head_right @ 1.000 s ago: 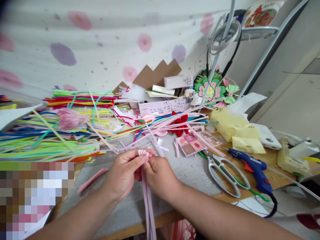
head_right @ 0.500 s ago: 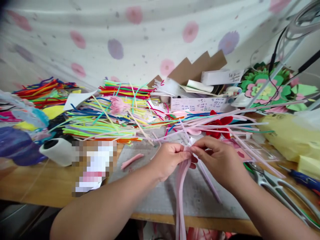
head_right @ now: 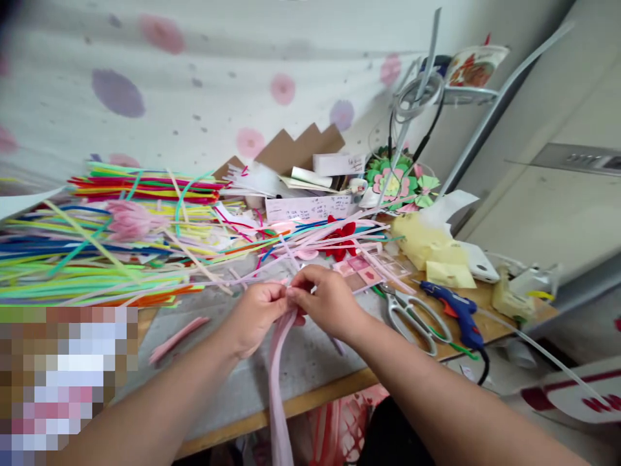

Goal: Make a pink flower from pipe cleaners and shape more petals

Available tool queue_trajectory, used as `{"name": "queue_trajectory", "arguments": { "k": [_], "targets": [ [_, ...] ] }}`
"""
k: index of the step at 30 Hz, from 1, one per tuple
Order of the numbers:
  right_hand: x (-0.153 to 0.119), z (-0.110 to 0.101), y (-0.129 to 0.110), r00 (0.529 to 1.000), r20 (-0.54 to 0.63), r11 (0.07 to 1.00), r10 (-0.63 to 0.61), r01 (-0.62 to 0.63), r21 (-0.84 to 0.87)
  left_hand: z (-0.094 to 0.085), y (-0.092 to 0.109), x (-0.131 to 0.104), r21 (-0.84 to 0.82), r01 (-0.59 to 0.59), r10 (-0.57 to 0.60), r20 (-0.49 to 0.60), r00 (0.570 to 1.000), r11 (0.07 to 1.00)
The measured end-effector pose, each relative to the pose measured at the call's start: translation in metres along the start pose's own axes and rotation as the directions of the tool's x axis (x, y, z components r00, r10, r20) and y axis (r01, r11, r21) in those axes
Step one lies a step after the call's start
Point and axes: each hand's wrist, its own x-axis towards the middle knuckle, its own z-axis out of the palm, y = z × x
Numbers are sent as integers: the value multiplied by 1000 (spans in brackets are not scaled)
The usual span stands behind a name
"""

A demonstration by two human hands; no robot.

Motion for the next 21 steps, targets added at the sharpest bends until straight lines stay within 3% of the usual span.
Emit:
{"name": "queue_trajectory", "arguments": {
  "k": [9,13,16,19,21],
  "targets": [
    [6,3,-3,985,-95,970,-143,120,-214,7,-3,-3,-87,103,-106,-38,994,991],
    [9,3,-3,995,-86,992,-48,37,-121,7,-5,-4,-102,141,-138,32,990,985],
    [18,0,4,1000,-7,999,17,-17,-40,5,-6,-3,-86,116,-117,-1,993,990],
    [41,-11,19,994,32,971,-103,108,-211,2,-5,0,-81,50,-57,-85,995,995],
    [63,-23,29,981,9,906,-194,183,-382,-1,-2,2,-131,4,-21,-135,991,991]
  ]
}}
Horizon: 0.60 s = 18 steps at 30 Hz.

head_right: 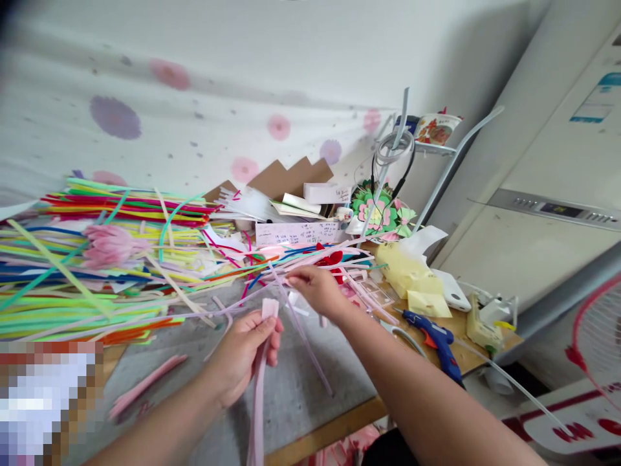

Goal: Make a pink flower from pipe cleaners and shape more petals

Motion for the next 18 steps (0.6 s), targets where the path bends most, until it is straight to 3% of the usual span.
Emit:
{"name": "queue_trajectory", "arguments": {
  "k": [4,9,13,18],
  "targets": [
    [44,-10,26,998,45,979,-53,61,-193,-6,9,6,-131,-95,80,-118,990,987],
    [94,-8,32,981,190,912,-47,119,-393,-11,13,10,-205,-157,121,-178,977,966],
    [137,10,36,961,275,844,37,117,-523,-13,13,12,-214,-153,113,-187,976,965],
    [176,48,45,920,372,784,121,141,-604,-18,11,14,-228,-184,130,-233,964,956]
  ]
}}
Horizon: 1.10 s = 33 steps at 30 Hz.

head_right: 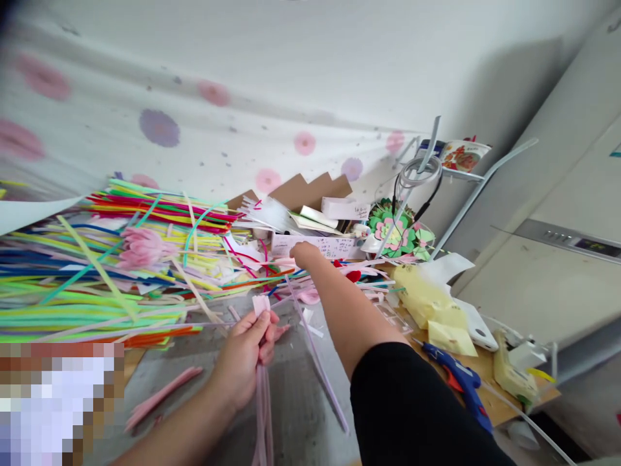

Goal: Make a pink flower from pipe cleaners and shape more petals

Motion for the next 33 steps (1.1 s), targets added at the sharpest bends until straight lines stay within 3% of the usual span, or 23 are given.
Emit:
{"name": "queue_trajectory", "arguments": {
  "k": [4,7,13,20,23,27,30,33],
  "targets": [
    [17,12,-8,1000,25,1000,-9,9,-1,-4,-1,4,-28,-19,19,-18,1000,999],
    [18,8,-5,1000,-7,999,15,-14,44,-5,2,6,-66,-42,40,-21,999,997],
    [-2,-36,18,982,-169,978,79,-44,203,-5,11,10,-118,93,-101,-63,993,989],
    [-36,-84,30,950,-304,967,64,17,256,-3,12,8,-148,101,-109,-52,993,984],
    [-44,-88,34,962,-263,983,71,-22,184,-3,10,8,-145,93,-100,-40,994,985],
    [-52,-75,38,990,-116,996,80,-74,53,-4,9,9,-129,86,-96,-70,993,988],
    [-60,-55,31,999,42,1000,-1,1,6,-5,9,9,-128,76,-89,-102,991,989],
    [-67,-33,17,977,177,993,-121,122,8,-5,9,9,-125,68,-83,-119,989,990]
  ]
}}
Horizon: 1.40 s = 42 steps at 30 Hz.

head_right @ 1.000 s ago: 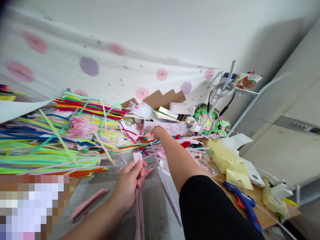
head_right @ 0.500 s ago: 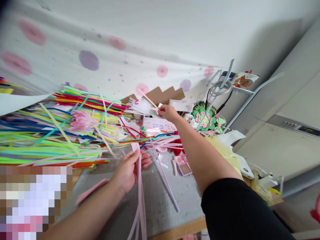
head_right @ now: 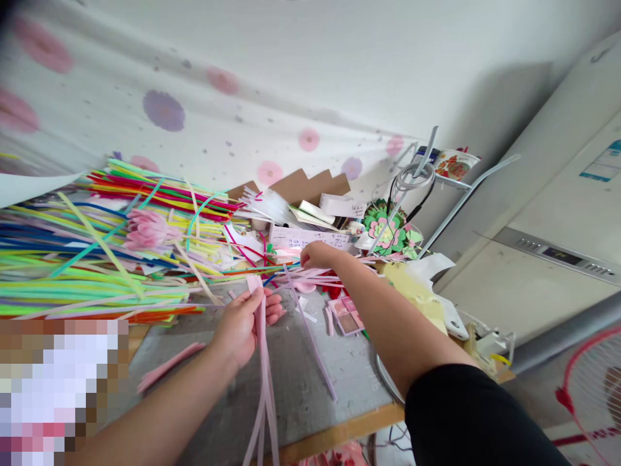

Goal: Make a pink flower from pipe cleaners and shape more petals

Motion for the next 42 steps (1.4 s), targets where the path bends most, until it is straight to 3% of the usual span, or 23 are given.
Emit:
{"name": "queue_trajectory", "arguments": {
  "k": [3,6,9,12,16,17,18,19,21,23,25,27,28,29,33,34,35,37,39,42],
  "targets": [
    [-1,14,-10,998,44,999,-50,51,-8,0,0,0,5,-4,4,-7,1000,1000],
    [-2,13,-9,999,0,999,-40,40,23,0,0,0,6,-11,11,-7,1000,1000],
    [-7,-4,-2,990,-138,993,-4,20,112,0,0,0,3,-9,9,-4,1000,1000],
    [-14,-38,3,930,-361,969,63,29,244,1,0,-1,-9,-6,6,2,1000,1000],
    [-28,-108,5,757,-639,908,137,163,386,0,1,0,-16,-4,5,15,1000,1000],
    [-35,-128,5,674,-720,872,163,243,424,0,1,1,-13,-5,6,15,1000,1000],
    [-43,-148,5,507,-827,729,244,467,501,-1,1,1,-11,-8,8,14,1000,1000],
    [-53,-166,4,422,-862,681,281,546,489,-1,1,2,-8,-11,12,14,1000,1000],
    [-77,-197,-1,288,-900,616,328,657,435,-2,1,3,-4,-20,20,15,1000,1000],
    [-102,-216,-11,217,-912,547,349,743,386,-3,1,4,-1,-29,29,18,999,1000],
    [-124,-220,-24,227,-906,513,357,763,393,-4,1,4,5,-39,39,19,999,999],
    [-139,-208,-40,310,-873,504,376,723,473,-4,2,4,13,-51,51,22,998,999],
    [-143,-196,-48,379,-836,483,397,689,541,-4,2,3,18,-56,55,25,998,998],
    [-146,-179,-56,469,-766,424,440,644,637,-3,2,2,25,-58,57,32,998,998],
    [-145,-79,-91,684,-557,308,471,465,830,3,0,-11,78,-36,26,125,992,996],
    [-144,-50,-100,768,-413,198,489,364,910,6,-2,-15,99,-29,13,162,987,995],
    [-142,-23,-110,822,-299,112,484,280,953,8,-5,-20,120,-30,5,205,979,992],
    [-141,20,-125,859,-221,29,462,234,972,11,-10,-27,164,-50,0,288,958,985],
    [-141,46,-136,815,-242,11,526,278,961,13,-14,-33,202,-69,-6,347,938,977],
    [-143,58,-139,762,-298,29,575,345,938,14,-17,-37,228,-50,-41,377,925,972]
  ]
}}
